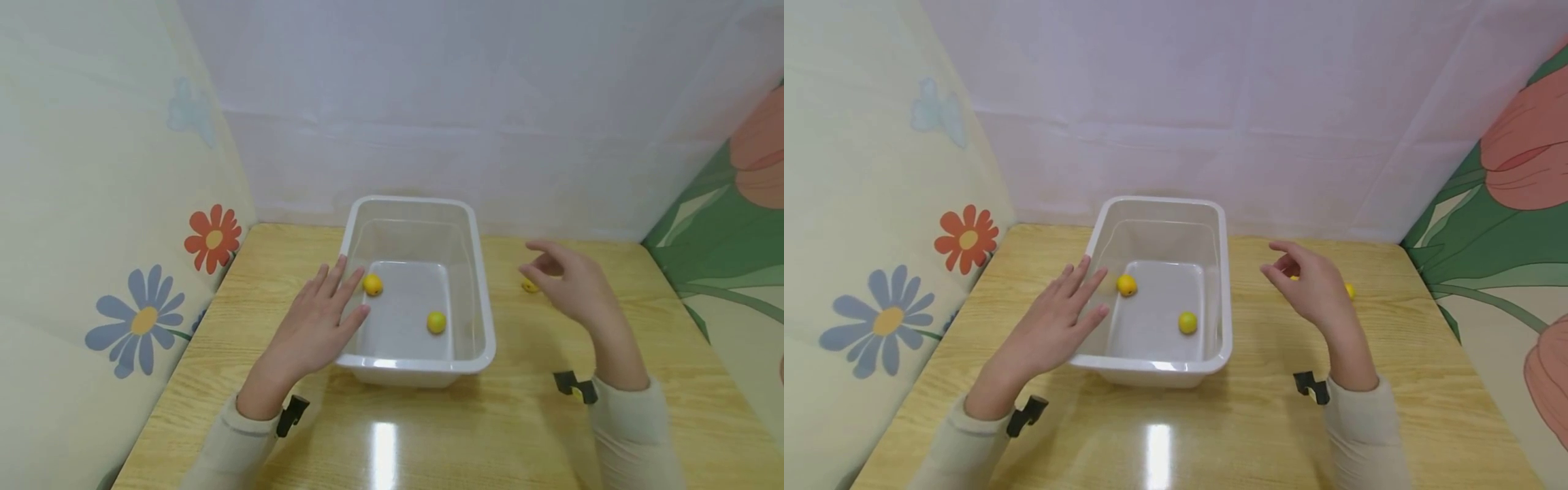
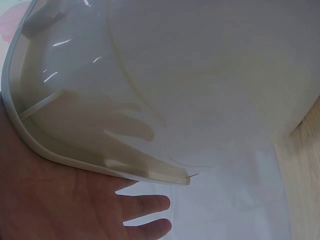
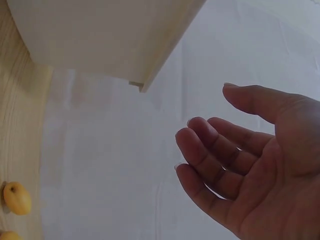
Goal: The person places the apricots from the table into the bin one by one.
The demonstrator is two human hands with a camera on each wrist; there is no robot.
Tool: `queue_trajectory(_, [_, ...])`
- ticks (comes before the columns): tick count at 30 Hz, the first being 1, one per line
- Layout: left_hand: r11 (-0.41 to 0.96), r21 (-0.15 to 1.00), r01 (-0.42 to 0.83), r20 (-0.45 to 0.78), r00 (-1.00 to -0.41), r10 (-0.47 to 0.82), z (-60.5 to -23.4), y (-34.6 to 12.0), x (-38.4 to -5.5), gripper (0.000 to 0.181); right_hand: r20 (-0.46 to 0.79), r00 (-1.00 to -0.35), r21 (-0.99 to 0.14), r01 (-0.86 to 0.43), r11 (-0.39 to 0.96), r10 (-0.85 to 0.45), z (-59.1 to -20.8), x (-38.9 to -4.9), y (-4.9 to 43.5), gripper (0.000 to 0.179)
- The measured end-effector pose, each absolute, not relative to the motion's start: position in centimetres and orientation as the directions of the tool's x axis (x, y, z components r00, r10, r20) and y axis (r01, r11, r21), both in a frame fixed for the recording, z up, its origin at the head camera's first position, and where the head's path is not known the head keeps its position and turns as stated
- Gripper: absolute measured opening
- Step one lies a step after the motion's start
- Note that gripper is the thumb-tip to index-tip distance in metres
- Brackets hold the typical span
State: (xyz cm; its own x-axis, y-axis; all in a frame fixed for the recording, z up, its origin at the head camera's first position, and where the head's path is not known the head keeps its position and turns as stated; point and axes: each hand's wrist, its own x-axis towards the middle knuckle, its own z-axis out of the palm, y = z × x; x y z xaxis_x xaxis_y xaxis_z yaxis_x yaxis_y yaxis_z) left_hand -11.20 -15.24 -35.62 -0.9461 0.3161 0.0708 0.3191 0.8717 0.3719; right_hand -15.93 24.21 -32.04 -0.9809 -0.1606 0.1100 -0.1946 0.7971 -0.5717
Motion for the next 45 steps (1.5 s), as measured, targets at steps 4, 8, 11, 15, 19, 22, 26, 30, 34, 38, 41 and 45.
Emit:
queue_trajectory(4, [0.869, 0.376, 0.322, 0.077, -0.945, 0.317, -35.7, -15.3, -11.1, 0.067, 0.112, -0.983, -0.557, -0.181, 0.811, -0.143, -32.7, -16.1, 25.1, 0.057])
queue_trajectory(8, [0.868, 0.375, 0.324, 0.081, -0.945, 0.318, -35.8, -15.2, -11.1, 0.067, 0.082, -0.988, -0.550, -0.152, 0.821, -0.128, -33.4, -16.5, 25.9, 0.060])
queue_trajectory(11, [0.869, 0.373, 0.325, 0.080, -0.944, 0.319, -35.9, -15.2, -11.1, 0.067, 0.048, -0.993, -0.559, -0.119, 0.821, -0.110, -34.0, -16.8, 26.5, 0.063])
queue_trajectory(15, [0.871, 0.370, 0.325, 0.081, -0.945, 0.318, -36.0, -15.2, -11.1, 0.067, 0.016, -0.997, -0.563, -0.073, 0.823, -0.078, -35.0, -17.2, 27.4, 0.065])
queue_trajectory(19, [0.868, 0.375, 0.327, 0.089, -0.944, 0.317, -36.0, -15.1, -11.1, 0.067, -0.012, -0.999, -0.565, -0.028, 0.825, -0.042, -36.0, -17.5, 28.6, 0.068])
queue_trajectory(22, [0.869, 0.372, 0.327, 0.089, -0.944, 0.318, -36.0, -15.1, -11.0, 0.067, -0.024, -0.999, -0.571, -0.004, 0.821, -0.021, -36.6, -17.5, 29.7, 0.068])
queue_trajectory(26, [0.872, 0.363, 0.329, 0.089, -0.944, 0.319, -36.1, -15.1, -11.0, 0.067, -0.034, -0.999, -0.579, 0.018, 0.815, -0.002, -37.4, -17.2, 31.0, 0.071])
queue_trajectory(30, [0.872, 0.361, 0.332, 0.093, -0.943, 0.321, -36.1, -15.0, -11.1, 0.067, -0.045, -0.999, -0.583, 0.039, 0.812, 0.015, -38.1, -16.9, 32.5, 0.074])
queue_trajectory(34, [0.871, 0.365, 0.330, 0.090, -0.943, 0.319, -36.0, -15.0, -11.0, 0.066, -0.047, -0.998, -0.583, 0.057, 0.810, 0.036, -38.9, -16.6, 34.1, 0.075])
queue_trajectory(38, [0.873, 0.366, 0.323, 0.081, -0.945, 0.316, -36.0, -14.9, -11.0, 0.066, -0.039, -0.998, -0.575, 0.069, 0.815, 0.057, -39.6, -16.3, 35.6, 0.074])
queue_trajectory(41, [0.875, 0.363, 0.321, 0.075, -0.946, 0.316, -35.9, -14.8, -11.0, 0.066, -0.036, -0.997, -0.572, 0.073, 0.817, 0.064, -40.0, -16.1, 36.5, 0.073])
queue_trajectory(45, [0.876, 0.362, 0.320, 0.072, -0.946, 0.316, -35.8, -14.8, -11.0, 0.067, -0.049, -0.996, -0.571, 0.086, 0.817, 0.071, -40.5, -15.8, 37.3, 0.074])
